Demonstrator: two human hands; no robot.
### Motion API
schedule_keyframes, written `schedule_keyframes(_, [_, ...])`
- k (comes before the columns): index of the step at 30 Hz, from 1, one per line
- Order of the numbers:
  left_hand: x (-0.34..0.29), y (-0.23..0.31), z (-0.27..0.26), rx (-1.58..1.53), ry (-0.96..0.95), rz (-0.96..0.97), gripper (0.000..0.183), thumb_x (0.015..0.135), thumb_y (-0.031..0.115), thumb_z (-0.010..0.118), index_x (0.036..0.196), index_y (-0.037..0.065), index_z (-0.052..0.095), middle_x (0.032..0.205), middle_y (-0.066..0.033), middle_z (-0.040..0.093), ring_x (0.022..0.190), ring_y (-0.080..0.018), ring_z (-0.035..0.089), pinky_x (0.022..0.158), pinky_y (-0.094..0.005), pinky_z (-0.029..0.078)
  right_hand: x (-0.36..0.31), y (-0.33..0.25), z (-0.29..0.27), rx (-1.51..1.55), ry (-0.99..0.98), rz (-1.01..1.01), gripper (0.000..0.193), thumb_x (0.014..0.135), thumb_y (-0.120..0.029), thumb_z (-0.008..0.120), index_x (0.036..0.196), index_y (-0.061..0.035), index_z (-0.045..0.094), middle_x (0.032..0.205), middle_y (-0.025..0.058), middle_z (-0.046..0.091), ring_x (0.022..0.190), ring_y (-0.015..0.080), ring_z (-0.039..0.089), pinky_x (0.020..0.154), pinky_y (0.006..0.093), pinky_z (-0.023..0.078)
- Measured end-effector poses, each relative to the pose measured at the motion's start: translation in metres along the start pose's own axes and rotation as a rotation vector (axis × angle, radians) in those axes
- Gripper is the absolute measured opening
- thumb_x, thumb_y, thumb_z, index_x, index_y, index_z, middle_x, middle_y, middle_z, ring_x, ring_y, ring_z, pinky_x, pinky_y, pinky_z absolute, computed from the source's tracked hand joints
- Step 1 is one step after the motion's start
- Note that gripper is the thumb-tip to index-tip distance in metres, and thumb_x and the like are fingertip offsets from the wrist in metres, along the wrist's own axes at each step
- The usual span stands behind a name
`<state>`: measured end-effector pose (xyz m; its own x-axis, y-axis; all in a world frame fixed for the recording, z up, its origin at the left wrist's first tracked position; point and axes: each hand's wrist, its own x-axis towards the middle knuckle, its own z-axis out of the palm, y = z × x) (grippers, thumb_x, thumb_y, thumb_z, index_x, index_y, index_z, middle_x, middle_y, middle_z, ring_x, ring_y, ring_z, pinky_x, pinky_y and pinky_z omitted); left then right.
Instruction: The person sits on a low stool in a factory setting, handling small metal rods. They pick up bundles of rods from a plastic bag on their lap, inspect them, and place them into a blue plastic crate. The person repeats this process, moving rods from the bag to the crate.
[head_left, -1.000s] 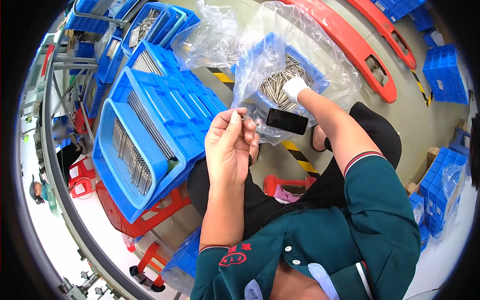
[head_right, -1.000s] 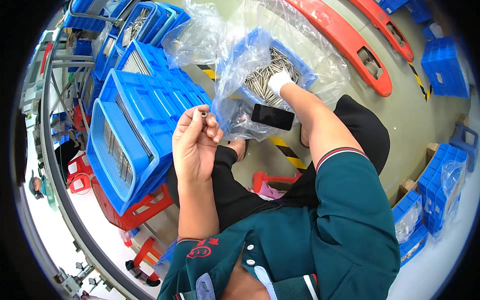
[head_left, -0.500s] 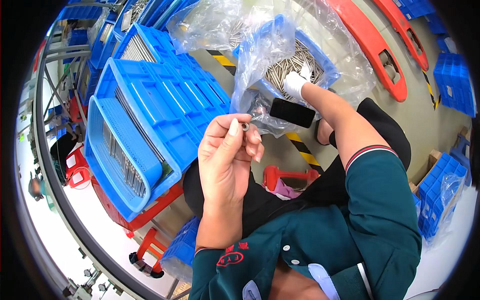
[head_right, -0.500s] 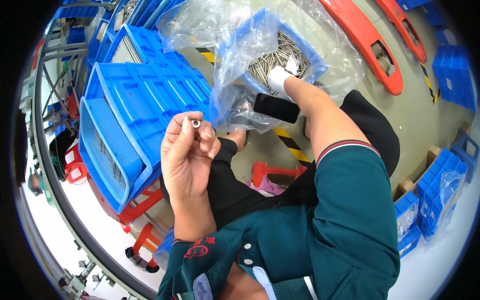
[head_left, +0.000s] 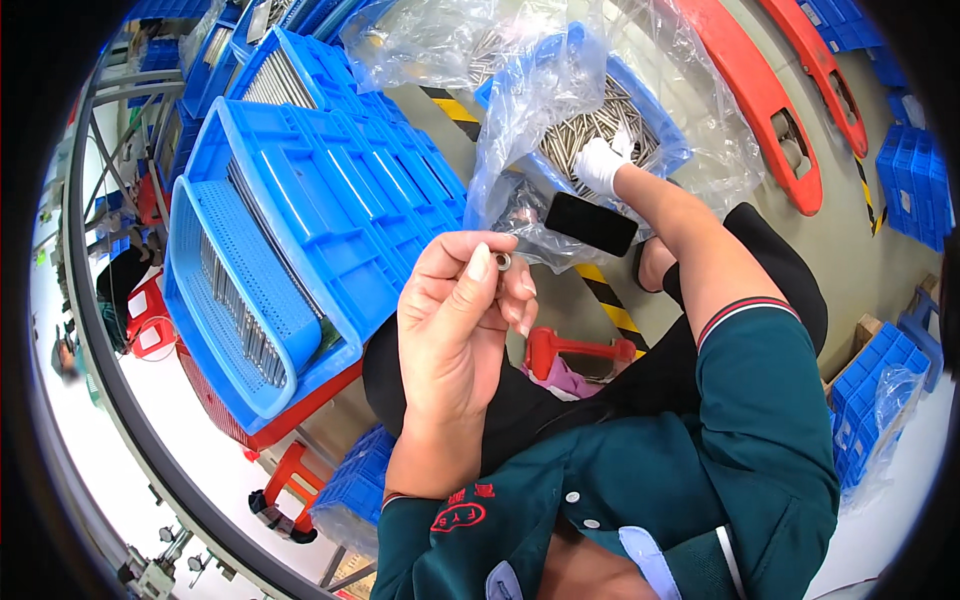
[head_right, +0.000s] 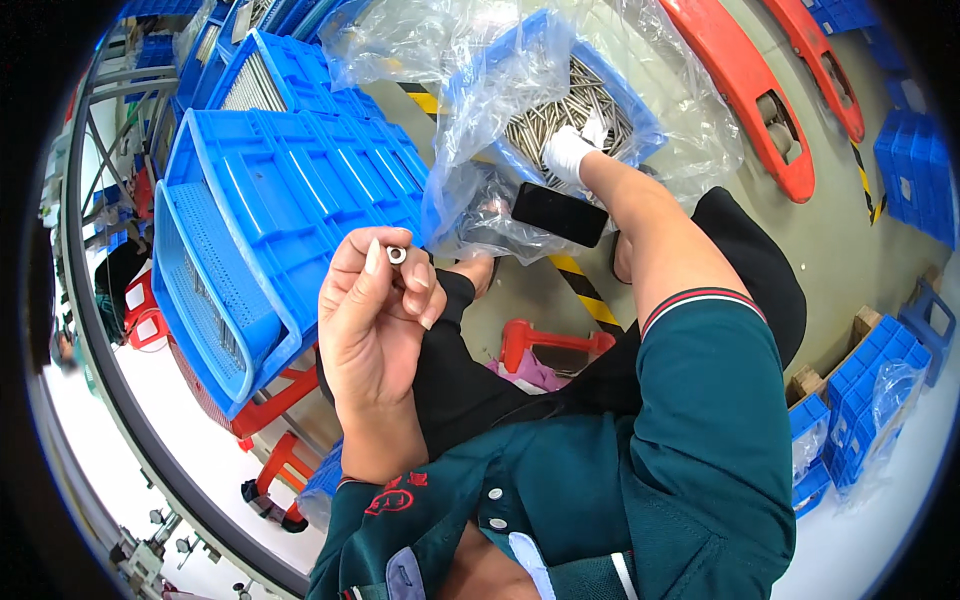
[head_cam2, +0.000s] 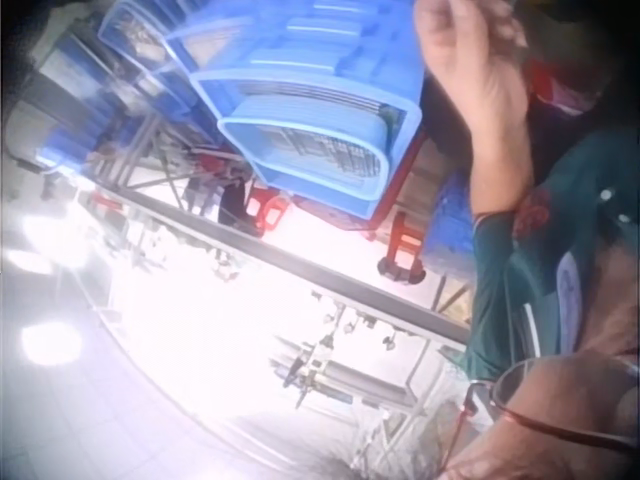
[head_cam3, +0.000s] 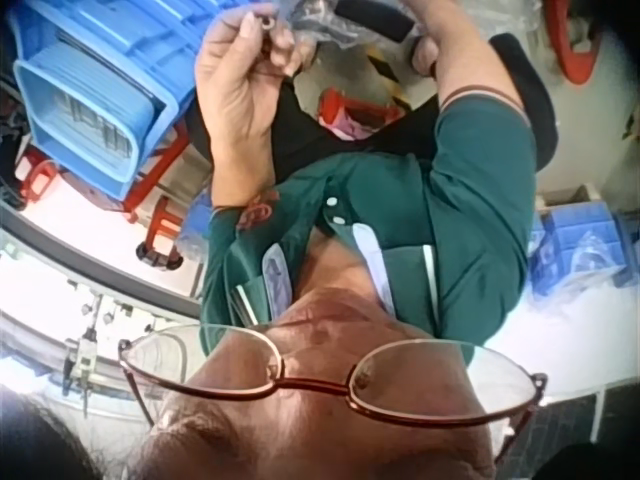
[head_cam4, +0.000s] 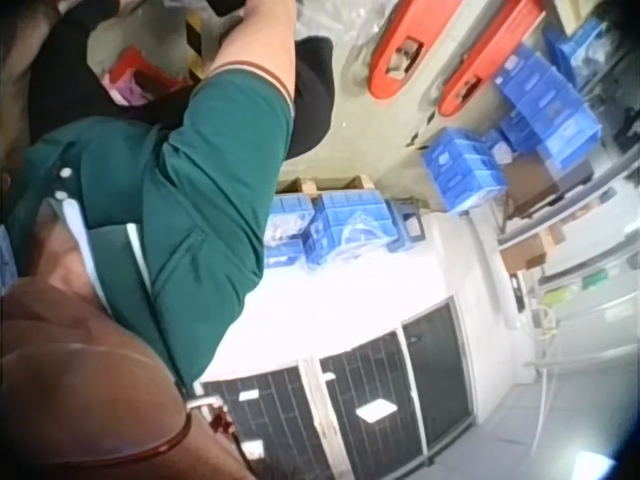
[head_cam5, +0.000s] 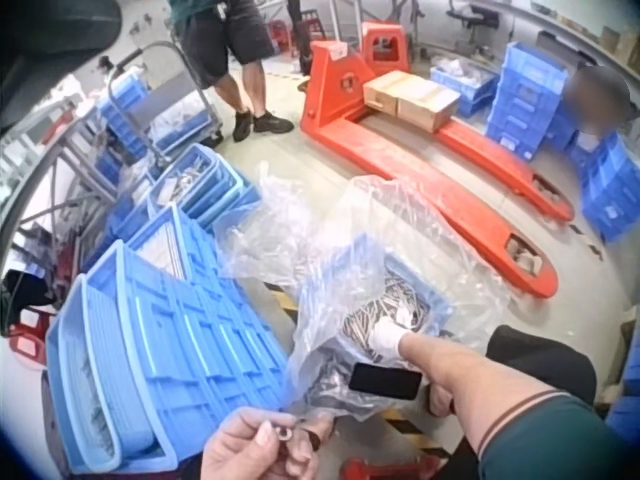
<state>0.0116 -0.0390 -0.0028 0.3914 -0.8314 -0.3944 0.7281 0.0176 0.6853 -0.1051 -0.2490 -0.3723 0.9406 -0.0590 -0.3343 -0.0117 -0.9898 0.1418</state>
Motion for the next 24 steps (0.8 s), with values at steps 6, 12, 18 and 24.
schedule_keyframes(6, [0.000, -0.001, -0.001, -0.008, 0.000, 0.001, 0.017, 0.094, 0.012, 0.052, 0.101, -0.002, 0.057, 0.078, -0.0116, 0.060, 0.063, -0.0121, 0.053, 0.057, -0.0262, 0.044, -0.013, 0.006, -0.036, 0.282, -0.276, 0.179, 0.018, 0.072, -0.016, 0.057, 0.082, -0.0121, 0.073, 0.081, 0.0088, 0.070, 0.074, 0.0275, 0.068, 0.063, 0.0422, 0.050])
schedule_keyframes(12, [-0.002, -0.002, -0.003, 0.005, 0.008, 0.010, 0.020, 0.094, 0.014, 0.052, 0.103, -0.003, 0.057, 0.078, -0.0105, 0.058, 0.064, -0.0128, 0.049, 0.056, -0.0261, 0.042, -0.017, 0.006, -0.066, 0.168, -0.432, 0.248, 0.027, 0.084, -0.022, 0.049, 0.093, -0.0160, 0.073, 0.097, 0.0095, 0.069, 0.101, 0.0276, 0.062, 0.097, 0.0595, 0.032])
schedule_keyframes(18, [0.000, -0.005, -0.002, -0.017, -0.048, 0.008, 0.020, 0.094, 0.014, 0.053, 0.104, -0.003, 0.057, 0.079, -0.0102, 0.057, 0.064, -0.0127, 0.050, 0.057, -0.0261, 0.042, -0.019, 0.025, 0.004, 0.686, -0.356, 0.711, 0.034, 0.086, -0.023, 0.045, 0.111, -0.0090, 0.065, 0.109, 0.0160, 0.064, 0.105, 0.0335, 0.059, 0.104, 0.0446, 0.032])
schedule_keyframes(24, [0.000, -0.005, -0.009, -0.081, 0.004, 0.067, 0.017, 0.093, 0.015, 0.055, 0.101, 0.000, 0.056, 0.080, -0.0088, 0.060, 0.063, -0.0109, 0.054, 0.059, -0.0253, 0.045, -0.027, 0.051, -0.034, 1.265, -0.375, 0.508, 0.021, 0.080, -0.015, 0.055, 0.096, -0.0026, 0.060, 0.086, 0.0142, 0.065, 0.084, 0.0268, 0.063, 0.076, 0.0406, 0.049])
